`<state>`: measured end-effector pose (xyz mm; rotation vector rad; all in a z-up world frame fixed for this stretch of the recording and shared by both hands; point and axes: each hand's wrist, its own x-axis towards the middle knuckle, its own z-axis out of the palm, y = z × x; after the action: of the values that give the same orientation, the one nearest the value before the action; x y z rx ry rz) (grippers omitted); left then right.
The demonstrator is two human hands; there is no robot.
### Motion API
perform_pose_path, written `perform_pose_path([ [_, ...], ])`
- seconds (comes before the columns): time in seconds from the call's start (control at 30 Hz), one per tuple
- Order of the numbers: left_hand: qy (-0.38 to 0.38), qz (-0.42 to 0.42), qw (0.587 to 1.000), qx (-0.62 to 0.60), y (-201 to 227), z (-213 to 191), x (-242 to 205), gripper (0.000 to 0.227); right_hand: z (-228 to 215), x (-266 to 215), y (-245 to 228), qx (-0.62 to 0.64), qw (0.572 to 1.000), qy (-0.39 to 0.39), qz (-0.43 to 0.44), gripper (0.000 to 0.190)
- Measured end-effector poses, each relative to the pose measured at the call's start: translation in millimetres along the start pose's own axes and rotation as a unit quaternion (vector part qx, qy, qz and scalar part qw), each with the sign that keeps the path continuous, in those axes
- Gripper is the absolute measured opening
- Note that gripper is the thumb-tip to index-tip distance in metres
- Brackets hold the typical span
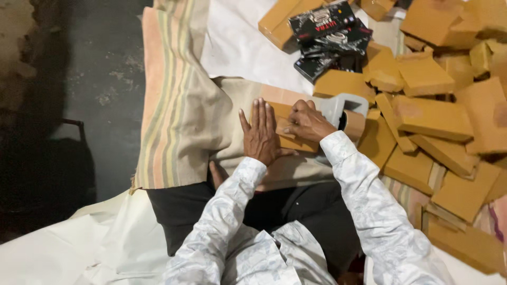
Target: The person places small black packages into brown cardboard boxes, closes the flaps, and seals them with packing tape using a handheld dispenser. The sealed boxes are set aside, and the process repeats with additional boxes and packages.
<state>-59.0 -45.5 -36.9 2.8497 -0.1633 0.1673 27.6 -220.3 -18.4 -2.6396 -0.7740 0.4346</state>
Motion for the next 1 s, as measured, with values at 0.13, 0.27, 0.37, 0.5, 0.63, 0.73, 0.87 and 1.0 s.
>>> perform_pose_path([
  [0.13,0.007,0.004,1.0,-0.008,-6.5,9.9,-1.0,0.155,-4.4,17.0,-4.3,-0.037,0.999,-0.034,0.0,0.035],
  [0.27,0.038,0.027,0.997,-0.059,-13.9,18.9,-3.8,0.149,-3.3,26.0,-11.6,-0.122,0.988,-0.079,0.058,0.031],
  [0.37,0.063,0.064,0.993,-0.071,-18.9,21.5,-6.1,0.136,-3.2,33.0,-18.5,-0.135,0.985,-0.063,0.086,0.044],
  [0.5,0.028,0.069,0.995,-0.062,-22.4,21.4,-3.5,0.129,-9.7,42.2,-24.4,-0.189,0.964,-0.122,0.144,0.045],
  [0.63,0.002,0.061,0.995,-0.073,-23.0,22.5,-5.0,0.126,-21.5,50.9,-29.6,-0.21,0.949,-0.16,0.17,0.056],
  [0.73,0.029,0.072,0.995,-0.065,-25.0,23.5,-4.1,0.12,-29.9,54.1,-32.7,-0.203,0.936,-0.207,0.199,0.065],
  [0.87,0.026,0.077,0.994,-0.068,-25.6,21.7,-4.3,0.117,-46.7,42.5,-30.3,-0.21,0.923,-0.211,0.243,0.086],
  [1.0,0.05,0.086,0.991,-0.087,-24.0,21.9,-5.5,0.116,-70.1,24.4,-14.1,-0.269,0.888,-0.254,0.274,0.076],
])
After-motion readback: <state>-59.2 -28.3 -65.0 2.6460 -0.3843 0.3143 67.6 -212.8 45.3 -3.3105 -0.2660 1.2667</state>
